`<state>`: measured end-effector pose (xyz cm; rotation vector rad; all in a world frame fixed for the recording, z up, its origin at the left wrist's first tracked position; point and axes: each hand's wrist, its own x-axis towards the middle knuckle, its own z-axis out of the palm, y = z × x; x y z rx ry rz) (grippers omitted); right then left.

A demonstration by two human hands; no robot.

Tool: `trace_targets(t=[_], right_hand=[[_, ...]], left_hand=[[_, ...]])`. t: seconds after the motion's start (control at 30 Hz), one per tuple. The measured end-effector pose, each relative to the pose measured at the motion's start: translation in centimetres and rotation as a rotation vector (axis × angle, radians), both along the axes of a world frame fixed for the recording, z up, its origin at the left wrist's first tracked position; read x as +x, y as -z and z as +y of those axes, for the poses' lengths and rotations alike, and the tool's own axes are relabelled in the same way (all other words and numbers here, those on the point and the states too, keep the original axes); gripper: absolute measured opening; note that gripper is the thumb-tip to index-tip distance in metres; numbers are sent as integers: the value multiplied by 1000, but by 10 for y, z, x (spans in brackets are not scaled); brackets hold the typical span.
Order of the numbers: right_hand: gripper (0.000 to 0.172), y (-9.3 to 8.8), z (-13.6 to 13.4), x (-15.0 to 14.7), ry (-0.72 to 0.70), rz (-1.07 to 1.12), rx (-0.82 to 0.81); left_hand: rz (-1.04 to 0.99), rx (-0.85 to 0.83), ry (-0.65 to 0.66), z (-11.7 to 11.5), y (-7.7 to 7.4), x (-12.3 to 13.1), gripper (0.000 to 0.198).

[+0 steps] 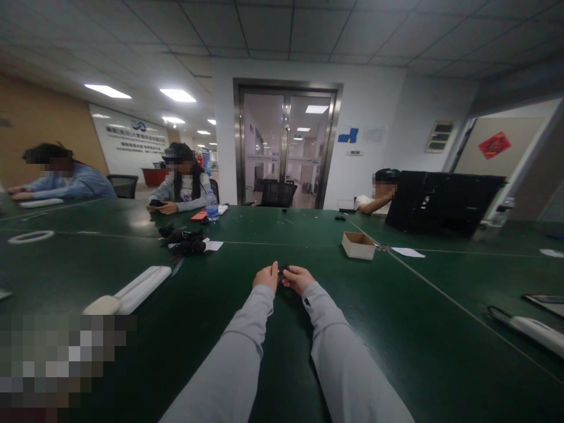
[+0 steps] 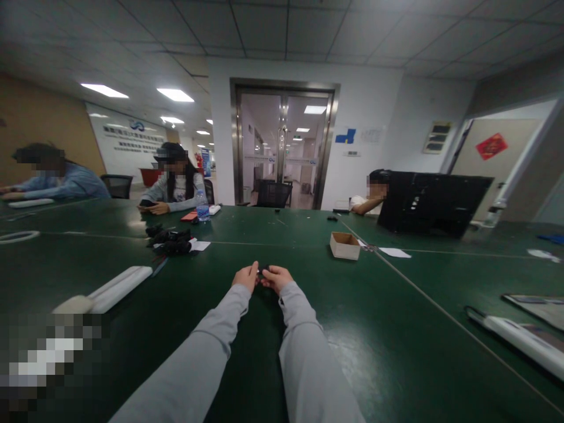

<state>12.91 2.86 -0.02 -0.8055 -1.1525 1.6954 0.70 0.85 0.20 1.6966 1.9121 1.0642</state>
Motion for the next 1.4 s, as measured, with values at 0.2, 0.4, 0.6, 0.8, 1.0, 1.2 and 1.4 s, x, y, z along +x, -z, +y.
trace_targets(t=[0.2, 0.4, 0.6, 0.8, 1.0, 1.2, 1.4], right_hand=[[7, 2, 0, -2, -12, -31, 48], [13, 2, -1, -3, -6, -59, 75], [15, 5, 2, -3, 5, -75, 92], [13, 6, 5, -2, 33, -52, 64], [11, 4, 3, -3, 106, 19, 13], [9, 3, 3, -3, 136, 42, -15], [8, 4, 6, -2, 162, 47, -32]], left_hand=[[11, -66, -22, -3, -6, 0, 56], [20, -111, -45, -9, -13, -1, 59], [50, -119, -64, -11, -15, 1, 58], [114, -41, -25, -7, -6, 2, 52], [100, 92, 59, -6, 1, 1, 38], [51, 80, 48, -11, -4, 3, 27], [18, 105, 62, -15, -10, 5, 15]])
